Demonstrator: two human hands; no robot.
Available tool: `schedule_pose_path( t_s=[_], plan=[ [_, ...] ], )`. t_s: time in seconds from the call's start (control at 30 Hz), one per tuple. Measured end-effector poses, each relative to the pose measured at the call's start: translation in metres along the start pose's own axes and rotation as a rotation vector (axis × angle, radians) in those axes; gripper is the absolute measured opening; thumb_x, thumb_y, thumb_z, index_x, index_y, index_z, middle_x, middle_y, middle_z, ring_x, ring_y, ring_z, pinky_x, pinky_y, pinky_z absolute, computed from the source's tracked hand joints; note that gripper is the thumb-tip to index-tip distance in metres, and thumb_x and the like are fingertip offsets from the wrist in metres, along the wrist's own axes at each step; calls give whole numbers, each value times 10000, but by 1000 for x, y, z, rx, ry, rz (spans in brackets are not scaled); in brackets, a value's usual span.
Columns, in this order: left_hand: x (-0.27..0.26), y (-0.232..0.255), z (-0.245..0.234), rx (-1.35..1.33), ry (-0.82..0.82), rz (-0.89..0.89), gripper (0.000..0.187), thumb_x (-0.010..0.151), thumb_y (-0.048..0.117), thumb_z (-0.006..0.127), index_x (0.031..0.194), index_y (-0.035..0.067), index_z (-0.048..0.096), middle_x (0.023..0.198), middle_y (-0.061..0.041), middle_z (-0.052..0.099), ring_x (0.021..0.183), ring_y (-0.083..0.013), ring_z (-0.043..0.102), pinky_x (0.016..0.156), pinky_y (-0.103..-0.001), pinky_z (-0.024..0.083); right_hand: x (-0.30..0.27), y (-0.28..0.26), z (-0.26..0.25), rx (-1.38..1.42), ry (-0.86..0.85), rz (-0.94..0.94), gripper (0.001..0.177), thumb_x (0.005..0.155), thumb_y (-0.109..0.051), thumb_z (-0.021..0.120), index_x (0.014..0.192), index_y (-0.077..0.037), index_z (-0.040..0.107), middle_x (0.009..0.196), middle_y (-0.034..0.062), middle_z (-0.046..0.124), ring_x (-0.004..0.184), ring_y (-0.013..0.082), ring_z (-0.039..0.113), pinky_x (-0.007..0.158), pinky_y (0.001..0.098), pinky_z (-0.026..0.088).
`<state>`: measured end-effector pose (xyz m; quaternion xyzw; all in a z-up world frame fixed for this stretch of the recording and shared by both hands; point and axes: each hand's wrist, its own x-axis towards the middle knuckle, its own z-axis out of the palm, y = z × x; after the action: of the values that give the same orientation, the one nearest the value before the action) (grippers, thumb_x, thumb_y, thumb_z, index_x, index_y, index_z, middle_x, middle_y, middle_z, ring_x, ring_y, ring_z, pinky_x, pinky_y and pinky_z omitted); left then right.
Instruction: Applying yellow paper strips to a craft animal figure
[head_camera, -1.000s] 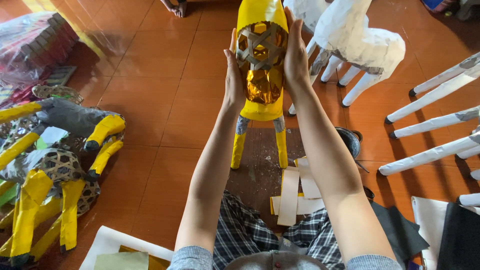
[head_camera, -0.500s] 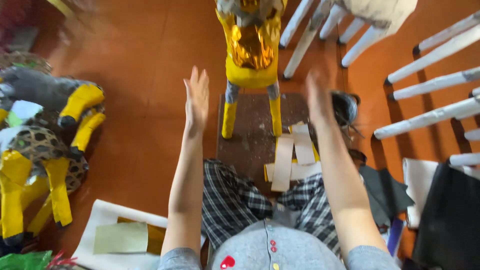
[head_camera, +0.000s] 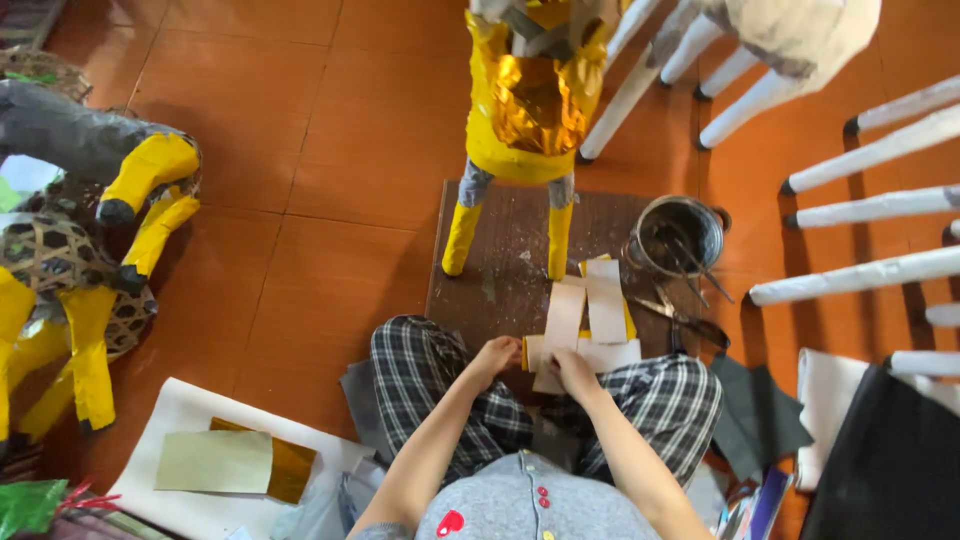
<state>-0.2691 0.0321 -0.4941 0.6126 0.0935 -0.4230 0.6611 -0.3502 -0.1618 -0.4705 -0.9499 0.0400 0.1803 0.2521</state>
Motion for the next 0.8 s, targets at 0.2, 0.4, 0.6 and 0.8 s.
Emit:
schedule_pose_path(
  t_s=[0.2, 0.4, 0.6, 0.8],
  plan=[
    [-23, 25, 10, -41, -238, 55, 492, 880, 234, 657, 1320, 41, 551, 1109, -149, 662, 1018, -240, 682, 841, -279, 554, -16, -49, -34, 30, 148, -9, 172, 889, -182, 612, 1039, -158, 693, 1017, 100, 704, 1029, 301, 674, 893, 408, 559],
    [-20, 38, 25, 218, -115, -216, 428, 837, 469, 665, 1046, 101, 727, 940, -94, 715, 769, -186, 652, 623, -310, 508, -13, -69, -12, 412, -66, 104, 328, 911, -416, 589, 846, -101, 653, 798, 101, 754, 737, 143, 677, 683, 373, 486],
    [-36, 67, 17, 647, -130, -130, 805, 754, 498, 618, 1412, 60, 467, 1414, -121, 483, 1232, -273, 518, 958, -380, 454, 36, -2, -133, 1335, 213, 355, 175, 918, -110, 597, 944, 34, 693, 837, 136, 639, 743, 247, 604, 669, 368, 485],
    [-48, 65, 15, 564, -113, 18, 423, 629, 344, 634, 940, 58, 611, 888, -57, 554, 818, -171, 530, 621, -345, 338, 32, 75, -229, -528, 601, 507, 339, 893, -435, 601, 1029, -163, 751, 1072, 154, 675, 964, 378, 646, 741, 498, 546]
  ],
)
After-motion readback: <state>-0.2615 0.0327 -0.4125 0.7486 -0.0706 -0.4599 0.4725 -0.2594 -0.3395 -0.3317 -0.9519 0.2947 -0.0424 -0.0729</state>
